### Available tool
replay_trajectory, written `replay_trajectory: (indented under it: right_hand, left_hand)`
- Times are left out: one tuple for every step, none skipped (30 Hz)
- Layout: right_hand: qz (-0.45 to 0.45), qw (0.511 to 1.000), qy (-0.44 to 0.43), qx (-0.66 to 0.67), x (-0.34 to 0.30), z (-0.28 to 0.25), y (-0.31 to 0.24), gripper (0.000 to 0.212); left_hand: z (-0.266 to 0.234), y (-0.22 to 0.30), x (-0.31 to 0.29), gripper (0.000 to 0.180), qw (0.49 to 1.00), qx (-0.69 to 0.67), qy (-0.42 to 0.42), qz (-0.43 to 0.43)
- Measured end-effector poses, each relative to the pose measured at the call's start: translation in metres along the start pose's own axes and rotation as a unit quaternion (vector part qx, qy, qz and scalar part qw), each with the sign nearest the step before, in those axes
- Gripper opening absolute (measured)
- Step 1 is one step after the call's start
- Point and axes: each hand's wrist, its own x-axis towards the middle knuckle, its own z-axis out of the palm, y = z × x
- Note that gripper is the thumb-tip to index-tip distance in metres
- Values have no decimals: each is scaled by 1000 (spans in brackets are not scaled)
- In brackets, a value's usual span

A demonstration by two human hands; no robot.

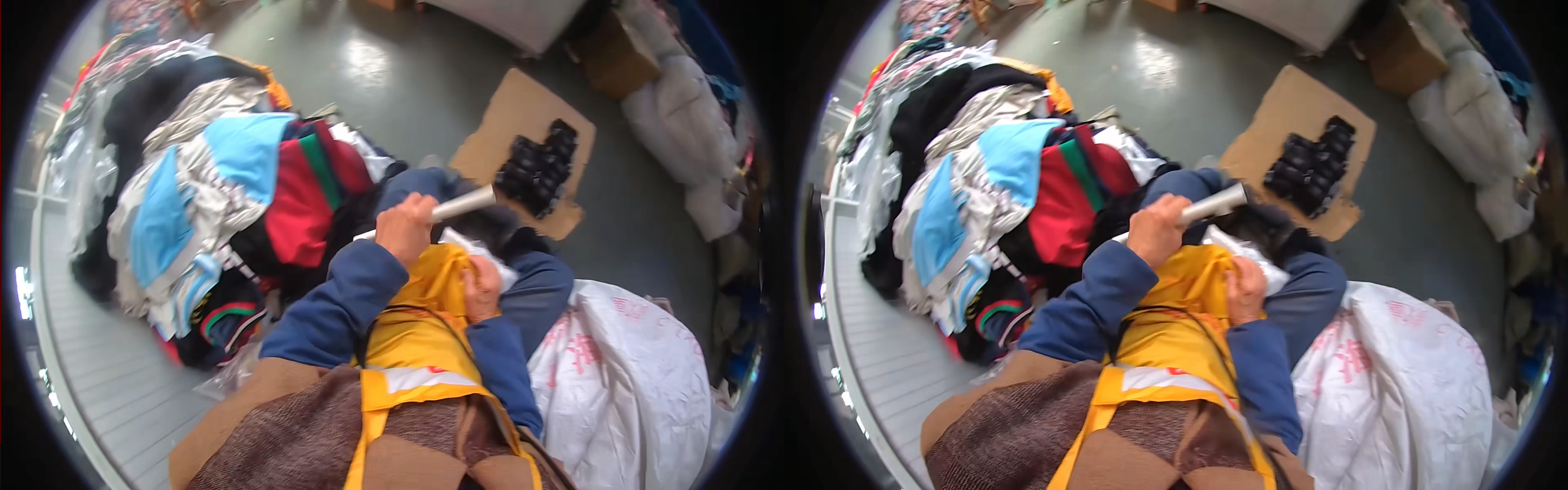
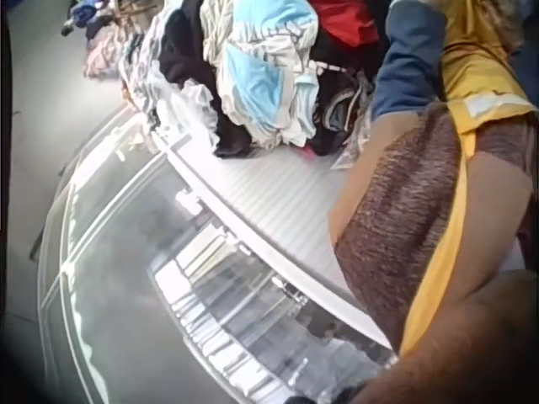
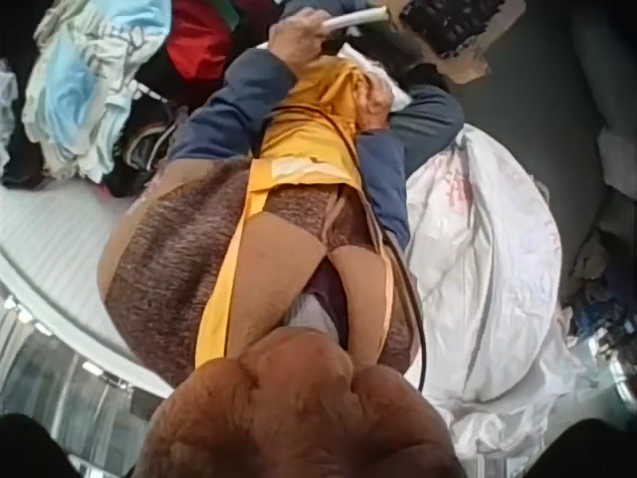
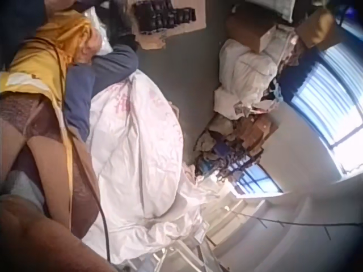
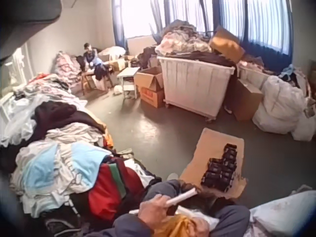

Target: Assembling black plastic components onto a white pipe while sitting on the floor in a storage area.

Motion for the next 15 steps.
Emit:
replay_trajectory:
  right_hand:
    - [3, 1000, 4, -3, 0, -2, -3, 26]
    - [4, 1000, 7, -8, 1, -3, -6, 26]
    - [3, 1000, 2, 2, 0, -1, -6, 26]
    - [3, 1000, 0, 6, 0, -1, -4, 26]
    - [3, 1000, 0, 8, 0, -1, -2, 26]
    - [5, 1000, 2, 11, 0, 0, -1, 26]
    - [8, 1000, -2, 19, 0, 1, -2, 26]
    - [12, 1000, -4, 22, 1, 2, -3, 25]
    - [15, 1000, 0, 23, 2, 3, -4, 25]
    - [13, 1000, -2, 22, 3, 3, -8, 25]
    - [14, 1000, -3, 18, 3, 3, -9, 24]
    - [17, 1000, 1, 15, 3, 3, -9, 24]
    - [17, 1000, 2, 14, 2, 3, -10, 24]
    - [16, 1000, 1, 13, 1, 3, -10, 23]
    - [16, 1000, 5, 11, 1, 0, -7, 23]
  left_hand:
    - [-16, -9, -4, 12, 998, -20, 31, -41]
    - [-32, -20, -8, 12, 994, -42, 66, -81]
    - [-44, -37, -12, 12, 990, -46, 80, -105]
    - [-59, -44, -14, 12, 985, -27, 54, -162]
    - [-67, -56, -22, 13, 986, -27, 54, -156]
    - [-71, -66, -31, 13, 987, -26, 54, -149]
    - [-68, -76, -45, 12, 987, -2, 15, -163]
    - [-58, -86, -61, 12, 984, 20, -24, -174]
    - [-43, -90, -77, 10, 977, 99, -60, -181]
    - [-23, -104, -97, 9, 977, 117, -46, -174]
    - [-14, -110, -102, 8, 978, 105, -27, -177]
    - [-11, -108, -102, 8, 979, 92, -9, -181]
    - [-11, -109, -102, 8, 980, 90, -11, -177]
    - [-14, -110, -102, 9, 982, 46, -5, -185]
    - [-18, -107, -98, 9, 981, 2, 4, -191]
